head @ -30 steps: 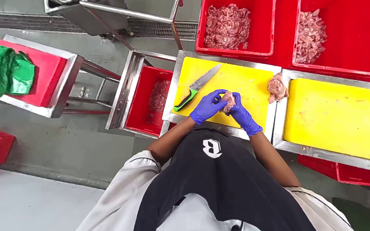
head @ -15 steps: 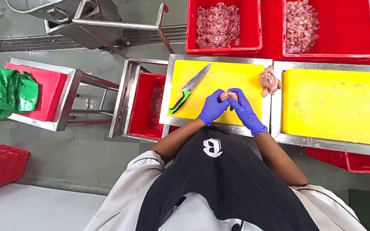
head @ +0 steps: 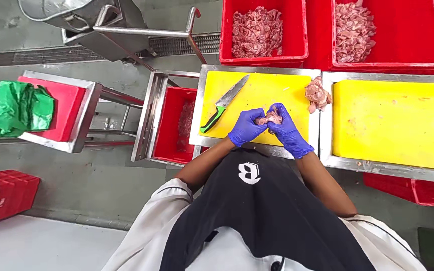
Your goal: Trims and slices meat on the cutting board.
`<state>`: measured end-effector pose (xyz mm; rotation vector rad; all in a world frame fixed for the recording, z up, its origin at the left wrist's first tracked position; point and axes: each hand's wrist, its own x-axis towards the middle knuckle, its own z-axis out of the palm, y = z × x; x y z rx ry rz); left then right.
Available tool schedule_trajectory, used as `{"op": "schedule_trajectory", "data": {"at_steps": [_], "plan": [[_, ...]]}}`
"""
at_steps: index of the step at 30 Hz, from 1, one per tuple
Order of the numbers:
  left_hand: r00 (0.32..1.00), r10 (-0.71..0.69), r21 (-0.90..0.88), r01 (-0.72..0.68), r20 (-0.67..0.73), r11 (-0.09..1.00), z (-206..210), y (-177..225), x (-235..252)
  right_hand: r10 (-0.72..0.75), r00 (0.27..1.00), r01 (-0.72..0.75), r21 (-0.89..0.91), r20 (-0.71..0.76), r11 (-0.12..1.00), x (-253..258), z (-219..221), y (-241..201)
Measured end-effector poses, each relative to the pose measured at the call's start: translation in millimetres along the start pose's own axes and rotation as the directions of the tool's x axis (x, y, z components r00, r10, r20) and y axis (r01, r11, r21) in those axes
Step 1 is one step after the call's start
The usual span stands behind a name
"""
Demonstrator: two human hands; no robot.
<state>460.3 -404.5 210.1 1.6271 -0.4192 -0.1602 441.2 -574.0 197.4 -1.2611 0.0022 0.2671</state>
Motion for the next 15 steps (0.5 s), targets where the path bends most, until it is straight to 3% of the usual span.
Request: {"op": "schedule_trajectory", "data": {"at_steps": [2, 5, 12, 15], "plan": [[0.999, -0.031, -0.041, 0.031, 0.020, 0.999, -1.1, 3.2, -0.4, 0.098, 0.984, -0.104, 0.035, 0.149, 0.994, 0.2, -8.6, -9.7], [0.997, -0.053, -0.064, 0.056, 0.049, 0.996, 0.9, 7.0, -3.4, 0.177, 0.946, -0.165, -0.065, 0.271, 0.984, 0.5, -14.1, -21.7], [0.993, -0.107, -0.149, 0.114, 0.051, 0.982, 5.6, 7.7, -9.6, 0.191, 0.948, -0.134, -0.226, 0.253, 0.965, 0.5, -7.4, -31.2], [0.978, -0.209, -0.134, 0.205, -0.018, 0.970, 1.1, 14.3, -18.6, 0.101, 0.972, -0.050, -0.233, 0.213, 0.971, -5.5, 11.1, -24.9]]}}
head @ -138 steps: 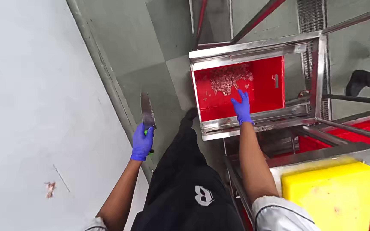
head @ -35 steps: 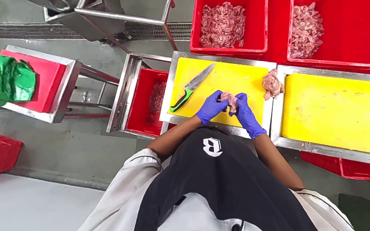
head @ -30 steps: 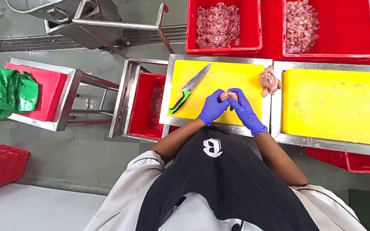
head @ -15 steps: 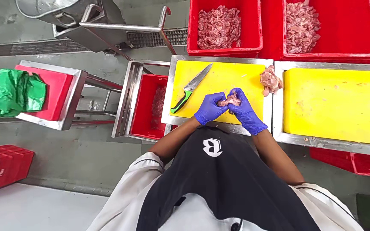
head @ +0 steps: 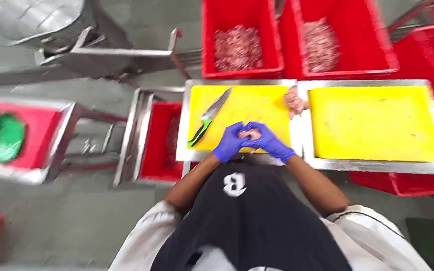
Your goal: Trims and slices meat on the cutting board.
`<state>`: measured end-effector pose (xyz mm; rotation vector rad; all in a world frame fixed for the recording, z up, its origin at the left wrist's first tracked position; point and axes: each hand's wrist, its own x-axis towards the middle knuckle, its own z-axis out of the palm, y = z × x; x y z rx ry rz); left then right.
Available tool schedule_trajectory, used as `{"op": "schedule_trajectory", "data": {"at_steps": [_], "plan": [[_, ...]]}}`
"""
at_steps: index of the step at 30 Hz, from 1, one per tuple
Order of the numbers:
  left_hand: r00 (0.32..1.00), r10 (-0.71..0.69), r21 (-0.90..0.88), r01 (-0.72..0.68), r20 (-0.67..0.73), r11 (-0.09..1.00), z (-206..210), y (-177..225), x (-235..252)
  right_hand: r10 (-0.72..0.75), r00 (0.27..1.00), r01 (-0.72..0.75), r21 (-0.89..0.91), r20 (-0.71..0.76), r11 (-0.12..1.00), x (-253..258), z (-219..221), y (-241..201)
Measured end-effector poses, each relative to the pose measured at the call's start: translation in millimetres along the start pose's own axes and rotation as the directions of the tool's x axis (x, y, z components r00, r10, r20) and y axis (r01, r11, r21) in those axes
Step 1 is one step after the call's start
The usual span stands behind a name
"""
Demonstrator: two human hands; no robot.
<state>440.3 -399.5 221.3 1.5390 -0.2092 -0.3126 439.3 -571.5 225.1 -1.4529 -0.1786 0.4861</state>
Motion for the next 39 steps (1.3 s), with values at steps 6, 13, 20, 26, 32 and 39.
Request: {"op": "schedule_trajectory", "data": {"at_steps": [6, 13, 20, 26, 32, 39], "plan": [[0.994, -0.066, -0.259, 0.042, -0.085, 0.965, 6.2, -18.6, 10.1, -0.048, 0.980, 0.071, 0.116, -0.196, 0.991, 8.3, 17.9, 6.0], [0.995, -0.091, -0.050, 0.093, 0.044, 0.994, 5.4, -28.5, 15.1, -0.140, 0.858, 0.130, -0.056, -0.495, 0.990, 13.8, 5.2, 16.6], [0.990, -0.120, 0.056, 0.124, -0.070, 0.991, 5.3, -12.2, 27.9, -0.132, 0.888, 0.128, -0.038, -0.441, 0.991, 22.2, 1.8, 25.4], [0.996, -0.081, 0.201, 0.075, 0.023, 0.977, 7.4, -17.9, 24.5, -0.352, 0.868, 0.269, -0.264, -0.352, 0.926, -2.9, -1.4, 24.0], [0.989, 0.054, 0.189, -0.080, 0.137, 0.979, 11.2, -50.4, 23.2, -0.355, 0.889, 0.275, -0.284, -0.287, 0.918, -13.6, -11.0, 35.2], [0.906, 0.089, -0.061, -0.070, 0.413, 0.996, 13.0, -50.1, 26.7, -0.297, 0.892, 0.220, -0.246, -0.342, 0.944, -43.1, -10.1, 34.6]]}}
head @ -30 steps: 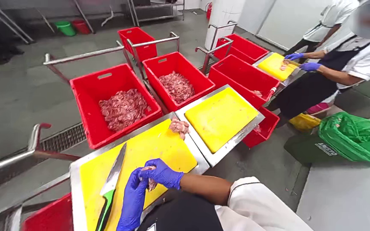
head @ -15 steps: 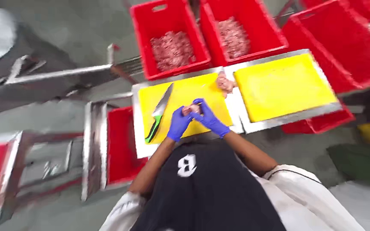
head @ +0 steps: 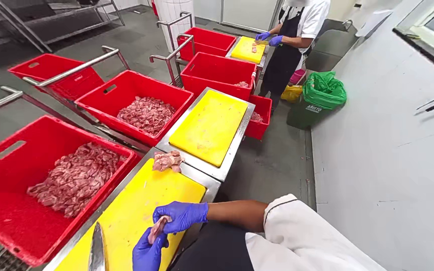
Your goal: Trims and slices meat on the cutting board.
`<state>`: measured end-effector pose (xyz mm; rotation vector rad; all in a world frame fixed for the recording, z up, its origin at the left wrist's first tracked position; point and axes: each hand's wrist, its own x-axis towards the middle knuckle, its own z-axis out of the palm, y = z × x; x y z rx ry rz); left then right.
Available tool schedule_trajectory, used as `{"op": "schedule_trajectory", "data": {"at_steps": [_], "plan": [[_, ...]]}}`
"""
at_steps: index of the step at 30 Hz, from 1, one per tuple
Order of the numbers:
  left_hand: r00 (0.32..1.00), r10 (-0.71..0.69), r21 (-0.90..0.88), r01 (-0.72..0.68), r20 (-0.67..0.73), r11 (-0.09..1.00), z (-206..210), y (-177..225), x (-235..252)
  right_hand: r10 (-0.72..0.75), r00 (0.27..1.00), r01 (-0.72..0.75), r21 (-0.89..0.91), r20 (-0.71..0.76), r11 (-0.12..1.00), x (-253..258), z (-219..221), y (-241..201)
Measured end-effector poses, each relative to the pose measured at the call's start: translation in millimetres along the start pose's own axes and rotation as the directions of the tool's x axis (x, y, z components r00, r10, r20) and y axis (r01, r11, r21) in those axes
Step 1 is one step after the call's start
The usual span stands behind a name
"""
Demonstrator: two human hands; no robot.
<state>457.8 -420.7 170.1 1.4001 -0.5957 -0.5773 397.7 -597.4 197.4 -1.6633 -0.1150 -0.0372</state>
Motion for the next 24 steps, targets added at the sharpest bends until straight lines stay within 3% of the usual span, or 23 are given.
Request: {"op": "schedule_trajectory", "data": {"at_steps": [5, 11, 16, 19, 22, 24], "plan": [[0.991, -0.087, -0.012, 0.089, 0.104, 0.996, -16.6, 9.4, 3.3, -0.015, 1.000, 0.015, -0.018, -0.005, 1.000, -2.2, -0.5, -3.2], [0.965, -0.164, -0.058, 0.179, 0.206, 0.982, -56.3, 21.8, 1.9, 0.106, 0.983, -0.095, -0.075, 0.151, 0.993, 6.7, 2.8, -26.3], [0.991, -0.119, 0.102, 0.113, 0.060, 0.988, -61.1, 11.8, -0.7, 0.046, 0.995, -0.008, -0.385, 0.090, 0.923, 16.8, 12.2, -13.6], [0.988, -0.151, 0.216, 0.140, 0.034, 0.966, -46.9, 23.1, -6.2, 0.158, 0.982, -0.082, -0.534, 0.099, 0.841, 19.4, 11.2, -19.3], [0.995, -0.097, 0.268, 0.092, 0.006, 0.959, -37.9, 23.7, -7.5, 0.199, 0.967, -0.066, -0.596, 0.160, 0.801, 20.9, 9.5, -25.0], [0.998, -0.062, 0.249, 0.055, 0.019, 0.967, -35.1, 22.8, -7.5, 0.158, 0.962, -0.007, -0.556, 0.224, 0.831, 20.1, 4.1, -26.7]]}}
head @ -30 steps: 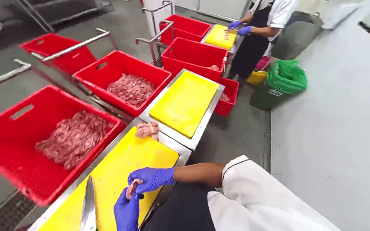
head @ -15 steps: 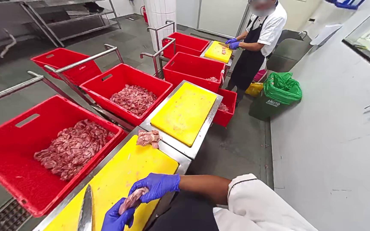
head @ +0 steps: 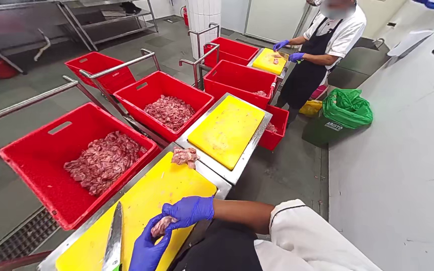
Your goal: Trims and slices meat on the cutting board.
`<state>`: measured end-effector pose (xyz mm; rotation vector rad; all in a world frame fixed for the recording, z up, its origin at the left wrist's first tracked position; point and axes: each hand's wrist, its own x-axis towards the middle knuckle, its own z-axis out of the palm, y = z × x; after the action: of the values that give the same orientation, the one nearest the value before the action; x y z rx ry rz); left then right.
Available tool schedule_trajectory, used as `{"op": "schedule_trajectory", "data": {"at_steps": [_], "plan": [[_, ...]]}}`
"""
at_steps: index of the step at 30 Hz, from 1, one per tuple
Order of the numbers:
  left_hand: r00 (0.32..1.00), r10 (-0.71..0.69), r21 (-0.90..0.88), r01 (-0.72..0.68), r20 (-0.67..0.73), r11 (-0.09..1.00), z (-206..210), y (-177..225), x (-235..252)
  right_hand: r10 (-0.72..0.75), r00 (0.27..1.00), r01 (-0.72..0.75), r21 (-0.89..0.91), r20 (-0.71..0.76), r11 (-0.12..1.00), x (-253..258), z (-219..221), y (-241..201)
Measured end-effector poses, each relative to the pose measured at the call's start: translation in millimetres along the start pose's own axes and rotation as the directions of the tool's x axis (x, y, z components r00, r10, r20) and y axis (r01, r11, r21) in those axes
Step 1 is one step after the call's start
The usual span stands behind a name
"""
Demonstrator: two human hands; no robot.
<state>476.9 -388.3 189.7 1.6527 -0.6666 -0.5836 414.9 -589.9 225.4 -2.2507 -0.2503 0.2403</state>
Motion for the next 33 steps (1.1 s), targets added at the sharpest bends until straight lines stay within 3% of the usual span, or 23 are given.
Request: {"op": "schedule_trajectory", "data": {"at_steps": [5, 8, 11, 14, 17, 20, 25, 28, 31, 33], "plan": [[0.991, 0.093, 0.072, -0.086, -0.098, 0.994, 4.5, -1.2, 2.3, -0.216, 0.971, 0.226, 0.097, -0.101, 0.969, -4.6, -3.1, 10.8], [0.980, 0.140, 0.087, -0.128, -0.140, 0.988, 8.9, 4.4, 5.7, -0.274, 0.945, 0.294, 0.093, -0.179, 0.951, -4.2, -8.0, 11.0], [0.983, 0.168, 0.111, -0.159, -0.072, 0.981, 5.9, 10.5, 6.1, -0.333, 0.919, 0.361, 0.110, -0.213, 0.926, -6.6, -9.5, 10.5], [0.988, 0.150, 0.151, -0.152, 0.027, 0.977, 1.6, 17.5, 3.0, -0.377, 0.915, 0.400, 0.213, -0.142, 0.891, -6.9, -13.4, 11.2], [0.982, 0.090, 0.131, -0.113, 0.168, 0.985, -3.6, 20.4, 5.0, -0.341, 0.940, 0.326, 0.344, -0.017, 0.881, -6.4, -19.7, 9.7], [0.963, 0.002, 0.020, -0.008, 0.270, 1.000, -9.2, 14.5, 11.0, -0.220, 0.967, 0.128, 0.500, 0.130, 0.857, -3.4, -19.5, 13.0], [0.946, -0.120, -0.121, 0.163, 0.303, 0.979, -13.0, 5.0, 6.5, -0.147, 0.966, -0.067, 0.760, 0.211, 0.647, 1.6, 0.5, 25.7], [0.953, -0.201, -0.184, 0.244, 0.226, 0.952, -9.7, -7.5, 1.3, -0.069, 0.979, -0.113, 0.788, 0.194, 0.605, 2.6, 13.9, 30.7], [0.964, -0.265, -0.113, 0.261, -0.020, 0.959, -3.4, -11.4, -0.1, 0.033, 0.996, -0.073, 0.577, 0.079, 0.814, 12.5, 21.2, 34.4], [0.961, -0.227, -0.132, 0.208, -0.155, 0.969, 1.4, -14.6, -4.6, 0.015, 0.999, -0.028, 0.491, 0.031, 0.871, 15.7, 25.1, 29.2]]}}
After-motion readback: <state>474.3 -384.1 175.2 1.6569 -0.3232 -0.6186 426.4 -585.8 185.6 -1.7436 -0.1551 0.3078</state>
